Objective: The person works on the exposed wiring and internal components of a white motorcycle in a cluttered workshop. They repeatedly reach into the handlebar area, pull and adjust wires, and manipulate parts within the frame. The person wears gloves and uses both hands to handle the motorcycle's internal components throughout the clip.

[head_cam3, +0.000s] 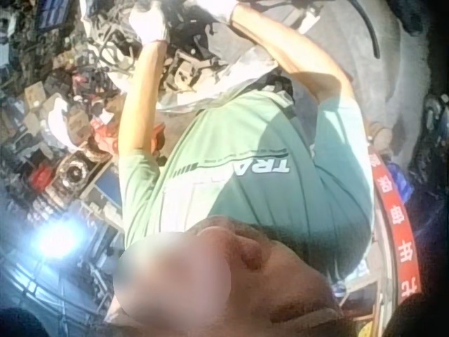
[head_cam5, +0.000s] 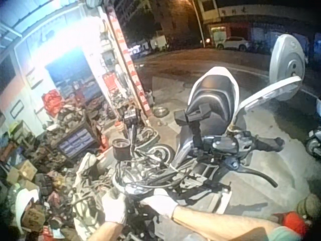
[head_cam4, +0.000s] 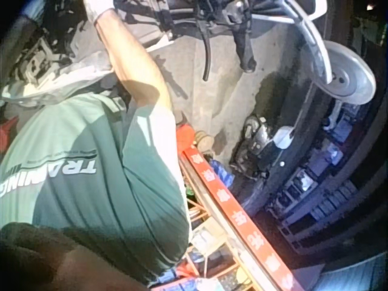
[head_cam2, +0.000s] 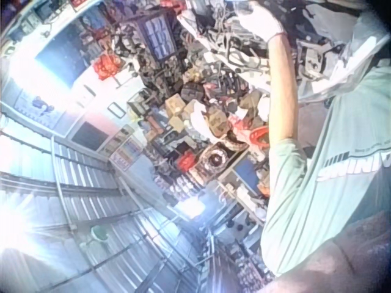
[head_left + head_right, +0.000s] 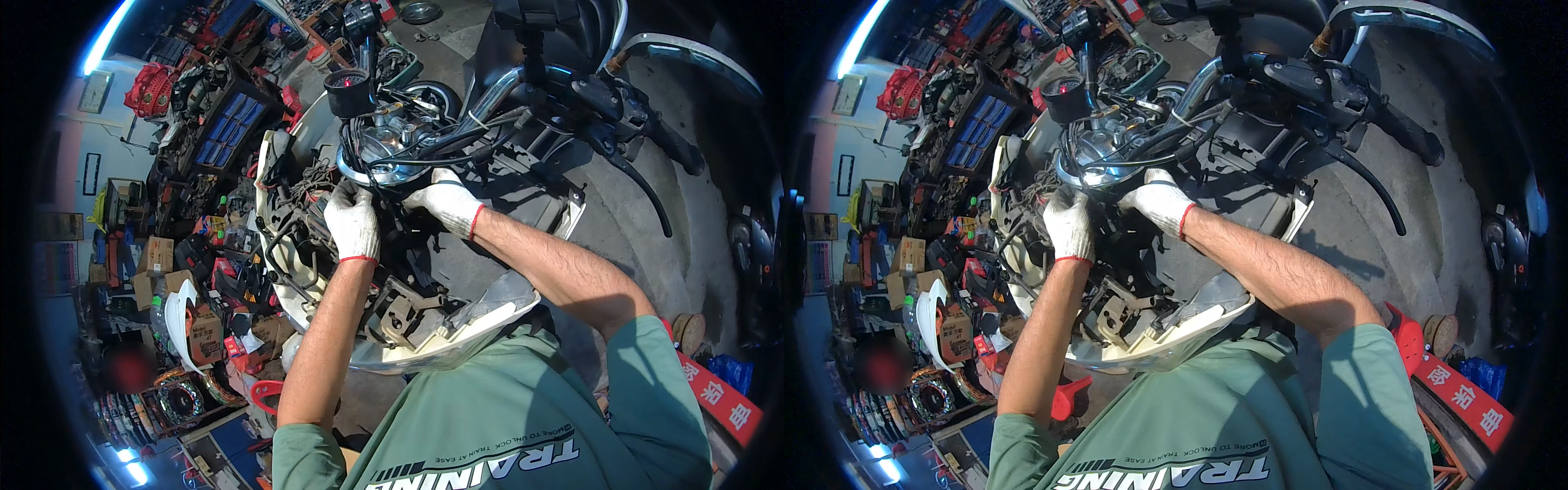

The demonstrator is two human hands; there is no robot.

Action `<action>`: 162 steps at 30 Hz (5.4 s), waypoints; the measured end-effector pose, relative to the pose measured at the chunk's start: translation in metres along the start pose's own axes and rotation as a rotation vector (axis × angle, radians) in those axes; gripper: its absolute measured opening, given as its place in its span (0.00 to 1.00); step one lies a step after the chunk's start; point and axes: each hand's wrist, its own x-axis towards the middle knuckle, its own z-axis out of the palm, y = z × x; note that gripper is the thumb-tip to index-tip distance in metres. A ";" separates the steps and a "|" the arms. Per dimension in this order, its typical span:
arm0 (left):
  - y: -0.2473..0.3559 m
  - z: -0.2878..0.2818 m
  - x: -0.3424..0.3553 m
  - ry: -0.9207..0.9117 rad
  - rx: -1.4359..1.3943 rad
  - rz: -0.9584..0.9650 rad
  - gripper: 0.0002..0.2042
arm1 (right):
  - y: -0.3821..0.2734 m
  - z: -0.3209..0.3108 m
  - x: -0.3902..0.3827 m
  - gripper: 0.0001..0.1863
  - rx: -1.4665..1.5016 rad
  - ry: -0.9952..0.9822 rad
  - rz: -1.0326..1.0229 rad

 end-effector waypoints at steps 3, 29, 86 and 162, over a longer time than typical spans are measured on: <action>-0.001 0.000 0.001 0.006 0.020 -0.002 0.11 | -0.020 0.001 -0.015 0.16 0.102 -0.038 -0.015; 0.004 0.001 -0.001 -0.014 0.025 -0.023 0.10 | 0.009 -0.001 0.007 0.16 0.051 -0.022 0.007; 0.017 -0.011 -0.009 -0.103 0.168 0.037 0.13 | -0.006 0.027 -0.013 0.12 -0.504 0.289 -0.083; 0.011 -0.058 0.070 -0.624 0.542 0.251 0.20 | -0.034 0.063 -0.036 0.10 -0.362 0.281 -0.069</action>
